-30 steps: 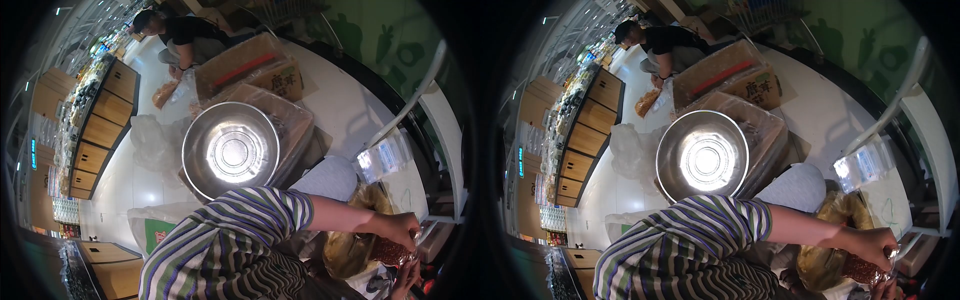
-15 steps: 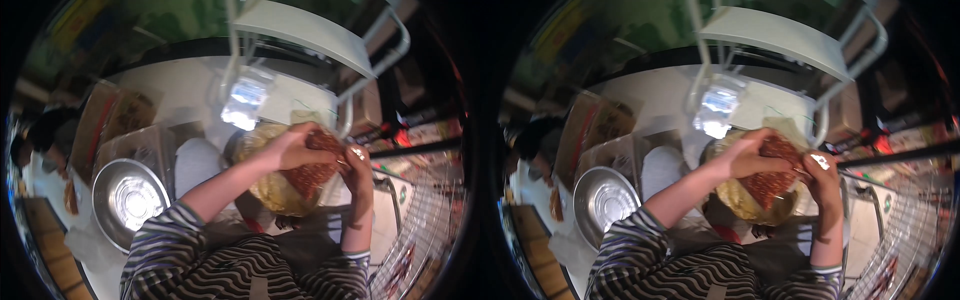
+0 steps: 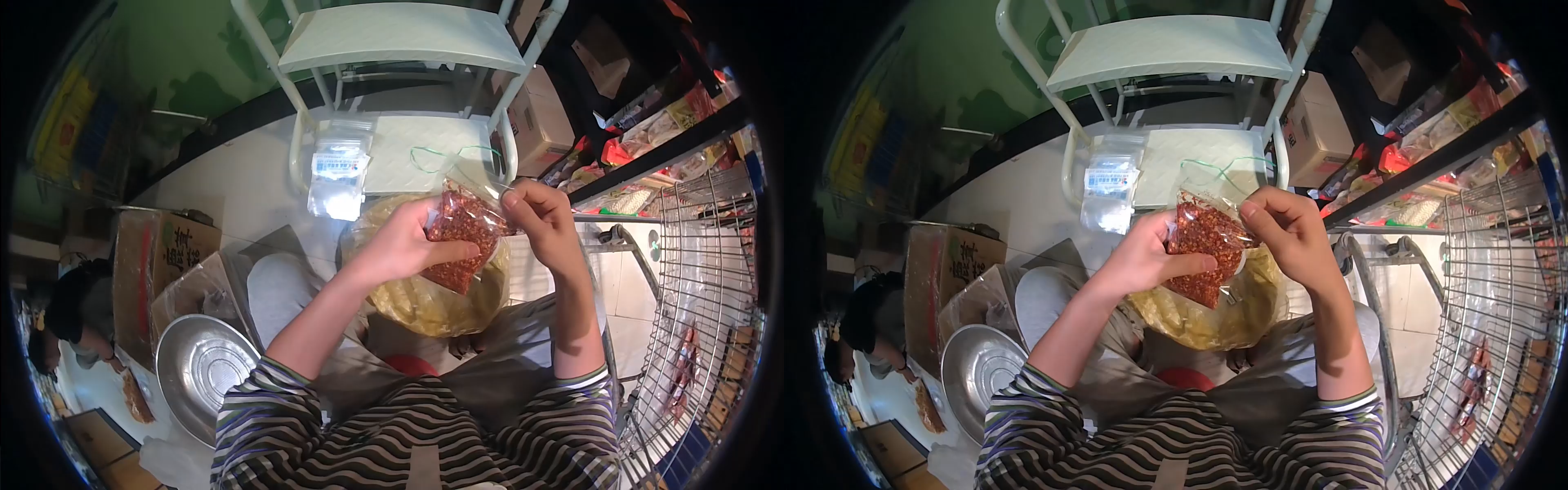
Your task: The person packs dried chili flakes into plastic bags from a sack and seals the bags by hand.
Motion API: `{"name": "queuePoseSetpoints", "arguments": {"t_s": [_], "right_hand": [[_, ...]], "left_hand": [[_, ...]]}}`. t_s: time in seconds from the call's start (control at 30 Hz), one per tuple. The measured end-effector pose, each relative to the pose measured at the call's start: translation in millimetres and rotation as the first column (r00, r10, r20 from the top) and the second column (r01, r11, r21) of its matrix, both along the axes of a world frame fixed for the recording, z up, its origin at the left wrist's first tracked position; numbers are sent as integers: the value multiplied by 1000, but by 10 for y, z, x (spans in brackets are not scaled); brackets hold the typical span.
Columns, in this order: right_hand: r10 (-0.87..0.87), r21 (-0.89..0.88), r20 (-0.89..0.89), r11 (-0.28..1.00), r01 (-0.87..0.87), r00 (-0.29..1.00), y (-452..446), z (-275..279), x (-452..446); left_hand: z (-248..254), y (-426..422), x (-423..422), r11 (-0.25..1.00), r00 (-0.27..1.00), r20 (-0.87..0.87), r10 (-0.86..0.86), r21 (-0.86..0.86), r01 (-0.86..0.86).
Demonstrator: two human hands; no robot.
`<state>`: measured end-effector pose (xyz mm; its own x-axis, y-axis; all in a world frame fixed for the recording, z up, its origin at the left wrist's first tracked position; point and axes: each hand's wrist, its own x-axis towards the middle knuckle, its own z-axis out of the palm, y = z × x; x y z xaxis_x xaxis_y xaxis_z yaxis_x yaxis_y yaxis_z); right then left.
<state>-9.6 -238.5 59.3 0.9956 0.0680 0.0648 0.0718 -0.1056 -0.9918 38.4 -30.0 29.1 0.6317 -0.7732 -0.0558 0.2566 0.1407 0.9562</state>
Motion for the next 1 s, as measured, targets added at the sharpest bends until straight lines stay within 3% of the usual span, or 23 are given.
{"name": "queuePoseSetpoints", "arguments": {"t_s": [0.07,0.17,0.23,0.3,0.37,0.43,0.5,0.57,0.63,0.7,0.77,0.8,0.9,0.97,1.0], "right_hand": [[4,-126,15,992,-2,1000,-21,35,-12],[-9,-51,-66,999,5,998,1,22,-9],[20,-72,-94,997,-27,995,-56,-83,13],[42,-84,-127,995,-54,991,-104,-201,55],[158,-323,-104,928,-184,982,-137,-297,111],[159,-384,-87,906,-180,983,-109,-430,163],[258,-453,-153,839,-300,954,-78,-621,203],[240,-407,-252,853,-327,938,-19,-757,190],[461,-38,-215,877,-479,861,-1,-1046,168],[464,-39,-284,869,-494,839,-2,-1212,155],[469,-62,-440,835,-547,766,2,-1329,108],[438,-60,-482,847,-528,759,7,-1402,78],[430,48,-496,881,-471,754,-38,-1724,-30],[386,57,-510,907,-418,769,-29,-1841,-127],[293,97,-606,950,-297,740,-32,-1893,-157]], "left_hand": [[-16,-13,-13,1000,1000,7,8,7,-8],[-46,-3,-21,998,998,57,-12,63,9],[-114,5,-28,967,967,233,-106,249,46],[-135,-29,-79,949,972,201,-126,309,59],[-377,-60,-91,953,997,1,-71,294,68],[-498,-51,-129,934,997,5,-75,351,68],[-687,-2,-292,957,991,-68,115,276,-92],[-977,31,-427,954,988,-39,150,269,-134],[-1181,74,-581,867,922,226,314,326,-376],[-1215,73,-674,854,929,120,350,367,-369],[-1262,43,-731,889,912,-165,376,340,-306],[-1284,7,-754,907,811,-415,412,271,-322],[-1563,-64,-815,912,765,-499,408,263,-315],[-1787,-80,-880,920,806,-451,383,265,-289],[-1921,-96,-904,900,799,-422,429,278,-336]]}}
